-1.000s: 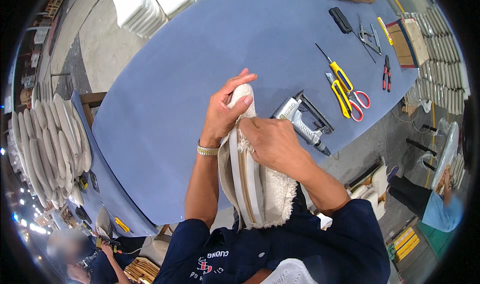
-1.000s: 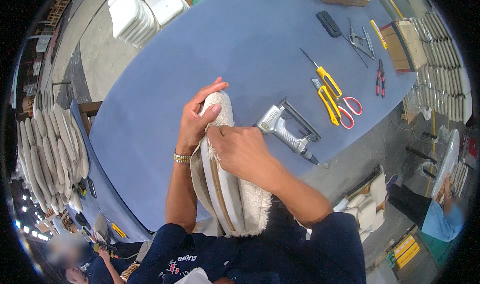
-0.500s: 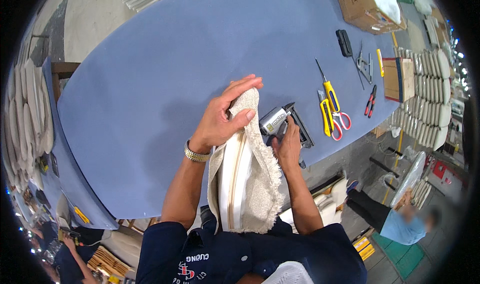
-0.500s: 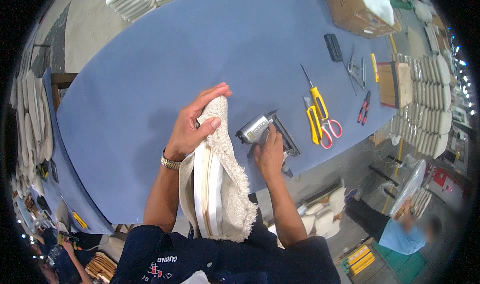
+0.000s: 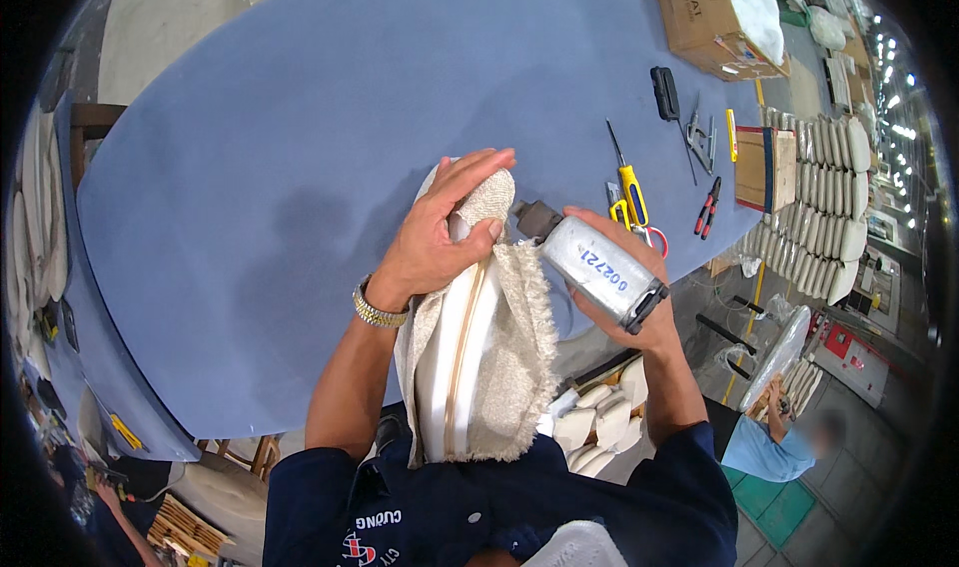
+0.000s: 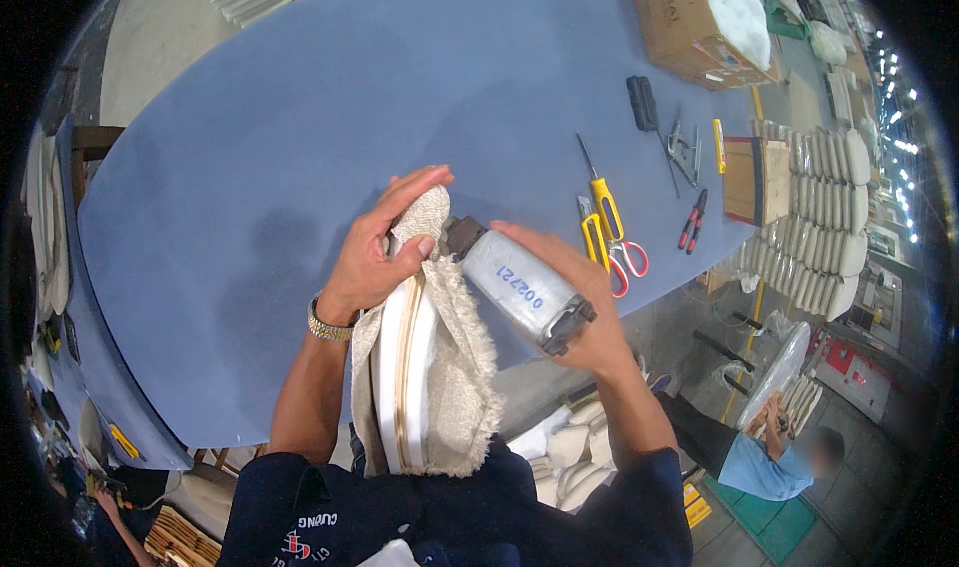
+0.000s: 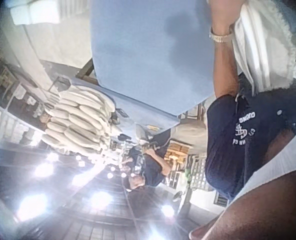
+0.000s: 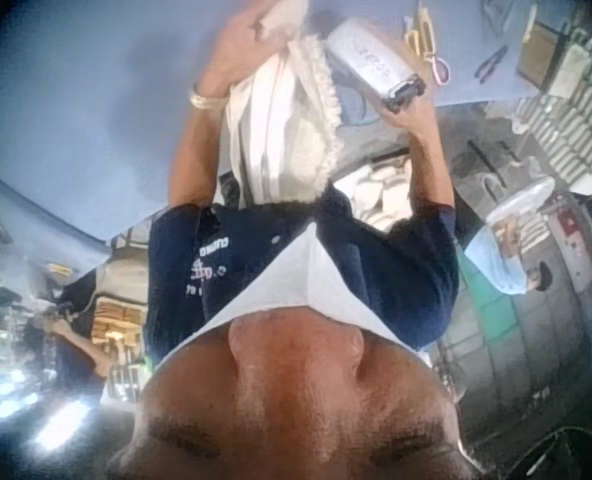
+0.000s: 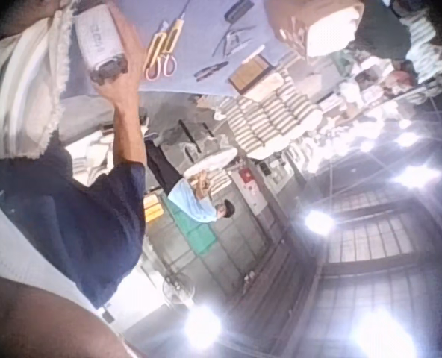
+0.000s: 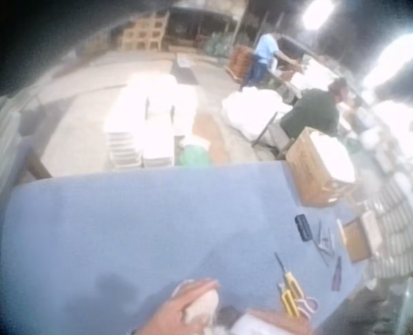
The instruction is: The person wraps a foam cushion with fabric, folds the edges, and secures them using a staple gun. They then trim excess fabric with a utility knife and place the finished cushion on a stack.
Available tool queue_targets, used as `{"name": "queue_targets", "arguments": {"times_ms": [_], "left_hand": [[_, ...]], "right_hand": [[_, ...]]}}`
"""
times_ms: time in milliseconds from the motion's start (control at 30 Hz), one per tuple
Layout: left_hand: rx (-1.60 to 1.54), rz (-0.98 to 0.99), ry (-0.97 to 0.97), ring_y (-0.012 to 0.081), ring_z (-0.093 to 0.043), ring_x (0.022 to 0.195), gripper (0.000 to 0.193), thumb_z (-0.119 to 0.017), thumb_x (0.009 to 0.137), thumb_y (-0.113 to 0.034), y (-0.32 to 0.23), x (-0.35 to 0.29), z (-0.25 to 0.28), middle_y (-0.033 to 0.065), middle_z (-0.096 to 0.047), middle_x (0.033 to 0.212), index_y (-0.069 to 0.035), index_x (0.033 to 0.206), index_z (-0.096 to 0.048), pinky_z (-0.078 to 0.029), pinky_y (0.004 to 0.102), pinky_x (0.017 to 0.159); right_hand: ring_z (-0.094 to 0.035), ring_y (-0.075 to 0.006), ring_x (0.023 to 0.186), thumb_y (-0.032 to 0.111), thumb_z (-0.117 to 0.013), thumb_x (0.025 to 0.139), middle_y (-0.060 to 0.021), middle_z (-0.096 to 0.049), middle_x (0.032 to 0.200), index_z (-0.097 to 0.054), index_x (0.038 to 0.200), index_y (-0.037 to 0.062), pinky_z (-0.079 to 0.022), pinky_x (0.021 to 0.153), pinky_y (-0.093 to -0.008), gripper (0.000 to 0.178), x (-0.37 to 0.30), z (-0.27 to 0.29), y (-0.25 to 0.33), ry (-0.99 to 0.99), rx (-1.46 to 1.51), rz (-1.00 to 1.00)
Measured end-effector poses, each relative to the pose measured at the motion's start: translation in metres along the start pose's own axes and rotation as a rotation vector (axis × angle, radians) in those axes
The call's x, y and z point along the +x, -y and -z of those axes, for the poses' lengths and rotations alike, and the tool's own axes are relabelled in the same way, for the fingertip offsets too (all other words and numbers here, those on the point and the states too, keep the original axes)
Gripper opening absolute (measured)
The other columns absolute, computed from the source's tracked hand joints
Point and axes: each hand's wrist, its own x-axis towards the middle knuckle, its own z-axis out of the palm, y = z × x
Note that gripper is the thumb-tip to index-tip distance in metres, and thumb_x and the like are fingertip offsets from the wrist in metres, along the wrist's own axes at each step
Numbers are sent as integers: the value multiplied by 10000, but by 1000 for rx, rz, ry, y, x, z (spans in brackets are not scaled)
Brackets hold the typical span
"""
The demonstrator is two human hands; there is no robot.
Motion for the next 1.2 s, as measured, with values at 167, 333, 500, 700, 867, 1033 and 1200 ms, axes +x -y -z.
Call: {"name": "queue_targets", "arguments": {"times_ms": [167,333,500,700,867,1033,1200], "left_hand": [[-11,3,11,296,-490,1437,690,-660,867,-317,0,1,1,119,-609,1457,-112,1512,-526,-130,564,1273],[-24,-6,24,302,-484,1441,713,-654,851,-319,5,1,4,118,-610,1456,-112,1519,-516,-135,568,1272],[-70,-45,41,317,-492,1431,753,-660,819,-285,14,5,5,122,-603,1462,-120,1535,-497,-136,577,1271],[-111,-58,95,318,-387,1501,817,-632,775,-154,23,6,4,120,-531,1528,-121,1569,-439,-76,605,1268],[-83,-74,99,321,-323,1528,856,-639,765,-141,27,9,-8,119,-485,1557,-113,1587,-402,-69,617,1264],[-131,-28,95,290,-457,1392,555,-556,926,-246,24,18,-8,129,-584,1433,-92,1458,-566,-244,524,1218],[-456,409,427,312,-691,805,571,-476,1042,-478,37,95,16,146,-745,841,-22,938,-803,-523,426,829]], "right_hand": [[-705,-275,1116,105,-785,736,-187,-674,1347,-585,1403,-18,-536,974,-352,707,3,-9,2,3,-122,63],[-714,-298,1007,171,-808,745,-182,-685,1315,-595,1420,22,-546,900,-371,723,13,-8,13,51,-152,68],[-710,-308,1053,152,-806,724,-167,-688,1278,-564,1451,57,-536,919,-373,772,35,10,36,220,-197,63],[-701,-300,1140,155,-789,748,-160,-684,1274,-546,1437,83,-520,960,-359,734,47,3,55,223,-215,-215],[-703,-306,1144,154,-784,742,-133,-673,1301,-549,1428,104,-522,973,-357,726,56,8,66,280,-375,-229],[-687,-262,1122,44,-696,764,-141,-666,1298,-555,1411,29,-503,1010,-343,662,41,2,47,167,-340,-210],[-675,-231,1108,35,-696,779,-126,-667,1297,-554,1409,18,-497,1011,-348,646,37,-5,50,119,-269,-208]]}}
